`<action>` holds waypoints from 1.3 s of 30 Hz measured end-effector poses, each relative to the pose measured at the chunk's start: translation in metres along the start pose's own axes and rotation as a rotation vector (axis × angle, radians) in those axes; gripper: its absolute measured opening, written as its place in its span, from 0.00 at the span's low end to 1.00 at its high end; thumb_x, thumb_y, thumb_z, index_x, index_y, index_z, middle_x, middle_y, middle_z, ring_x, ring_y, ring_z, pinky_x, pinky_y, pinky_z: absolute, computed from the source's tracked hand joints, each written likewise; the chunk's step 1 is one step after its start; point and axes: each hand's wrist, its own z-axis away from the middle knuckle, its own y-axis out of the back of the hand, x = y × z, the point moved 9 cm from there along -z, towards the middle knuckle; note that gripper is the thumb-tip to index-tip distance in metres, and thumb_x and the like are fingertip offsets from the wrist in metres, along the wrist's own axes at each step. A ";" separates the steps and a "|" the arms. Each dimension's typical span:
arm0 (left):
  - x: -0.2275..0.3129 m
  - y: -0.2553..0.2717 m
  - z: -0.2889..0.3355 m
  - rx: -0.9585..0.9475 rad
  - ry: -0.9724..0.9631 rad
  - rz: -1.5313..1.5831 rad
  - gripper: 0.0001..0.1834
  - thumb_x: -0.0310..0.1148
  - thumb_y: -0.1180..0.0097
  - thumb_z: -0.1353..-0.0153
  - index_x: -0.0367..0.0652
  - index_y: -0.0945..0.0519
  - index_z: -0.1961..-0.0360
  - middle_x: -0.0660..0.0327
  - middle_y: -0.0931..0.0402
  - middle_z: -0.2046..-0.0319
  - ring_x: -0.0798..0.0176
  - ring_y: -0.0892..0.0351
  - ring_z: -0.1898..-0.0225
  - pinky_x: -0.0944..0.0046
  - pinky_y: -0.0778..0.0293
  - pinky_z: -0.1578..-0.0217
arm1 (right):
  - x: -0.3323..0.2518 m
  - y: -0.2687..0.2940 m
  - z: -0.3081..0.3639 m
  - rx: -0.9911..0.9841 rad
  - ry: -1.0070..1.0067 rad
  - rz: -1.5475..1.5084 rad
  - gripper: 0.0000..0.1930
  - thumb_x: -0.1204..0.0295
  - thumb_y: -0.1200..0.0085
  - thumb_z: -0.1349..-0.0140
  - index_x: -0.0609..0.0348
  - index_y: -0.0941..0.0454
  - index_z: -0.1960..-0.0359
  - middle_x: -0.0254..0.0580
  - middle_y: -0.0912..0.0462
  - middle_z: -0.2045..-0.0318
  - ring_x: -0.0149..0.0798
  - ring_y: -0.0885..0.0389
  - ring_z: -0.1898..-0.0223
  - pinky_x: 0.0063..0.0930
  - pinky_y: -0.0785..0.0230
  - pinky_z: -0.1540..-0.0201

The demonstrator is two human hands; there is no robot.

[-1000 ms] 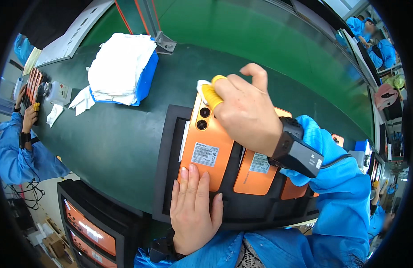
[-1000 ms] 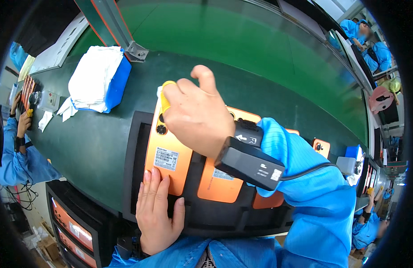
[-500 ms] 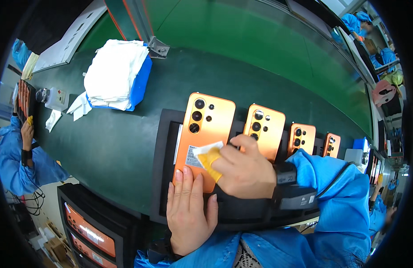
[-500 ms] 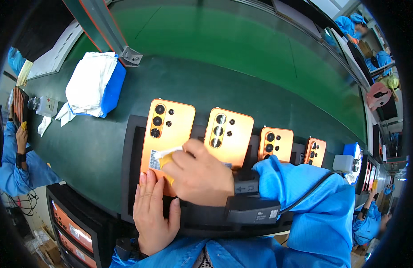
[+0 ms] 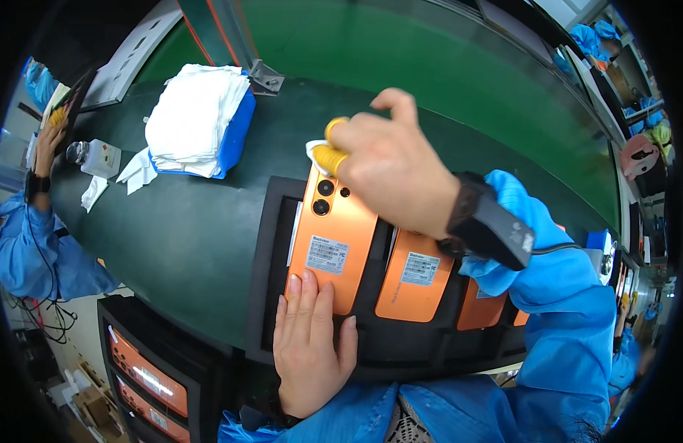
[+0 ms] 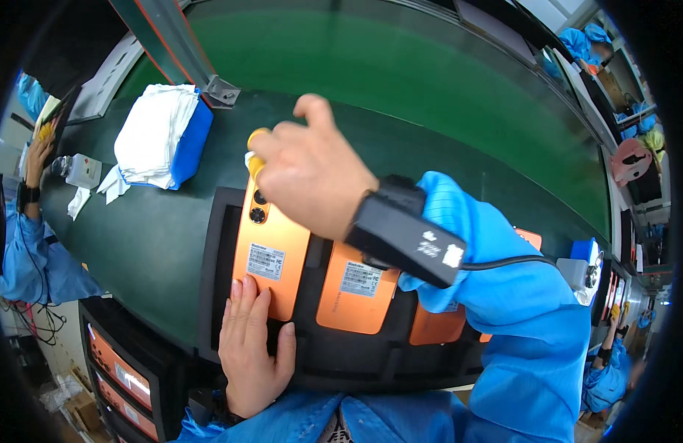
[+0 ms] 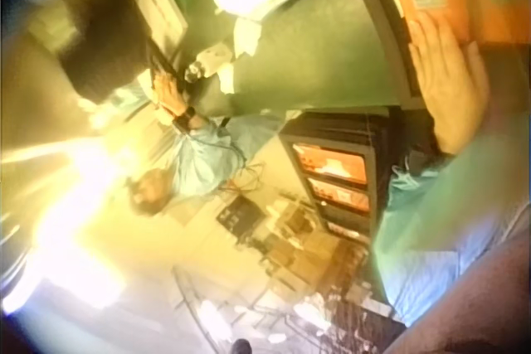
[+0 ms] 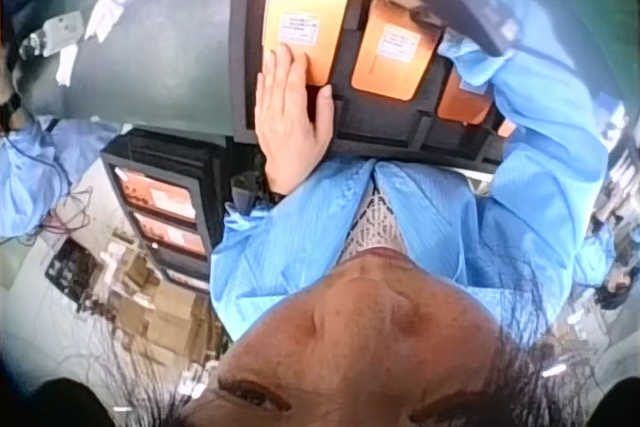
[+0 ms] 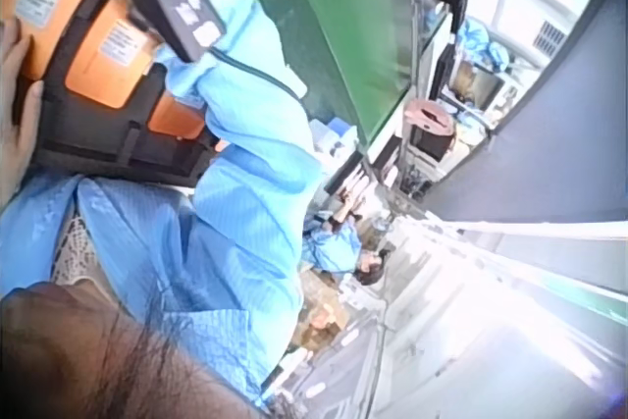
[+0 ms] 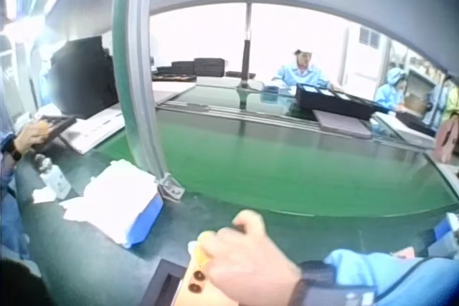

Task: The recorder wipes the backs and camera modules of several orange mobile phones using a yellow-capped cloth and solvent at a factory assembly station.

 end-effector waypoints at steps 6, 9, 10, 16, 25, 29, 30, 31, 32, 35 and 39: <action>0.000 -0.001 0.000 -0.005 0.009 -0.027 0.26 0.30 0.43 0.45 0.30 0.28 0.45 0.39 0.34 0.41 0.37 0.37 0.37 0.47 0.40 0.37 | 0.002 0.003 0.020 0.010 -0.089 0.020 0.03 0.77 0.43 0.59 0.56 0.19 0.85 0.35 0.26 0.73 0.36 0.25 0.66 0.49 0.45 0.42; -0.001 -0.001 0.000 -0.002 0.013 -0.040 0.25 0.30 0.43 0.44 0.30 0.28 0.45 0.39 0.34 0.40 0.38 0.37 0.36 0.47 0.40 0.37 | 0.001 0.006 0.041 -0.059 -0.202 0.097 0.03 0.78 0.44 0.52 0.63 0.18 0.76 0.36 0.30 0.74 0.36 0.26 0.68 0.49 0.44 0.46; -0.001 0.001 0.000 -0.004 0.026 -0.041 0.25 0.30 0.44 0.44 0.30 0.28 0.45 0.39 0.34 0.40 0.38 0.37 0.36 0.47 0.40 0.37 | -0.003 0.005 0.046 -0.068 -0.218 0.129 0.03 0.78 0.43 0.54 0.63 0.19 0.78 0.37 0.31 0.74 0.37 0.26 0.69 0.48 0.43 0.48; 0.001 -0.001 0.002 0.006 -0.010 -0.042 0.26 0.31 0.43 0.44 0.30 0.29 0.44 0.39 0.34 0.40 0.39 0.37 0.36 0.46 0.41 0.38 | -0.052 0.007 0.075 -0.139 -0.146 0.091 0.06 0.75 0.42 0.59 0.63 0.18 0.78 0.36 0.31 0.75 0.39 0.27 0.71 0.45 0.42 0.53; -0.008 0.017 0.012 0.221 -0.024 0.148 0.21 0.26 0.48 0.42 0.29 0.28 0.48 0.36 0.34 0.42 0.35 0.35 0.39 0.47 0.39 0.40 | -0.105 0.008 0.089 -0.097 -0.058 -0.184 0.16 0.73 0.42 0.55 0.65 0.18 0.63 0.37 0.22 0.68 0.40 0.24 0.67 0.37 0.38 0.54; -0.030 0.039 0.034 0.581 -0.015 0.522 0.13 0.24 0.59 0.37 0.30 0.29 0.53 0.37 0.37 0.41 0.44 0.34 0.39 0.52 0.39 0.38 | -0.110 0.016 0.085 -0.100 -0.023 -0.192 0.10 0.72 0.44 0.56 0.64 0.16 0.72 0.36 0.25 0.70 0.36 0.26 0.66 0.35 0.40 0.52; -0.032 0.038 0.034 0.577 -0.040 0.513 0.15 0.26 0.67 0.32 0.34 0.32 0.48 0.44 0.40 0.38 0.47 0.35 0.38 0.51 0.40 0.37 | -0.112 0.015 0.087 -0.101 -0.007 -0.207 0.10 0.72 0.44 0.56 0.64 0.16 0.72 0.36 0.25 0.70 0.36 0.26 0.66 0.35 0.40 0.52; -0.036 0.036 0.035 0.586 -0.026 0.502 0.15 0.26 0.67 0.32 0.34 0.32 0.48 0.44 0.40 0.38 0.47 0.35 0.38 0.51 0.40 0.37 | -0.118 0.013 0.089 -0.122 0.031 -0.245 0.09 0.72 0.44 0.55 0.63 0.16 0.72 0.36 0.25 0.70 0.37 0.26 0.66 0.36 0.40 0.53; -0.042 0.037 0.038 0.661 -0.043 0.634 0.15 0.28 0.67 0.31 0.35 0.32 0.47 0.44 0.40 0.38 0.47 0.35 0.38 0.51 0.39 0.37 | -0.123 0.012 0.090 -0.142 0.068 -0.281 0.09 0.72 0.44 0.54 0.62 0.17 0.72 0.35 0.24 0.70 0.38 0.26 0.67 0.36 0.40 0.53; -0.052 0.037 0.048 0.779 -0.046 0.754 0.15 0.31 0.67 0.29 0.36 0.33 0.47 0.45 0.40 0.39 0.47 0.34 0.39 0.51 0.37 0.39 | -0.115 -0.003 0.081 -0.230 0.030 -0.486 0.06 0.72 0.43 0.52 0.60 0.17 0.73 0.35 0.25 0.71 0.38 0.26 0.67 0.36 0.40 0.53; -0.054 0.036 0.048 0.799 -0.021 0.830 0.15 0.28 0.67 0.29 0.35 0.33 0.47 0.45 0.40 0.39 0.48 0.33 0.39 0.51 0.37 0.39 | -0.103 0.003 0.044 0.015 0.004 -0.203 0.04 0.72 0.43 0.50 0.58 0.18 0.75 0.34 0.27 0.74 0.36 0.25 0.67 0.39 0.41 0.52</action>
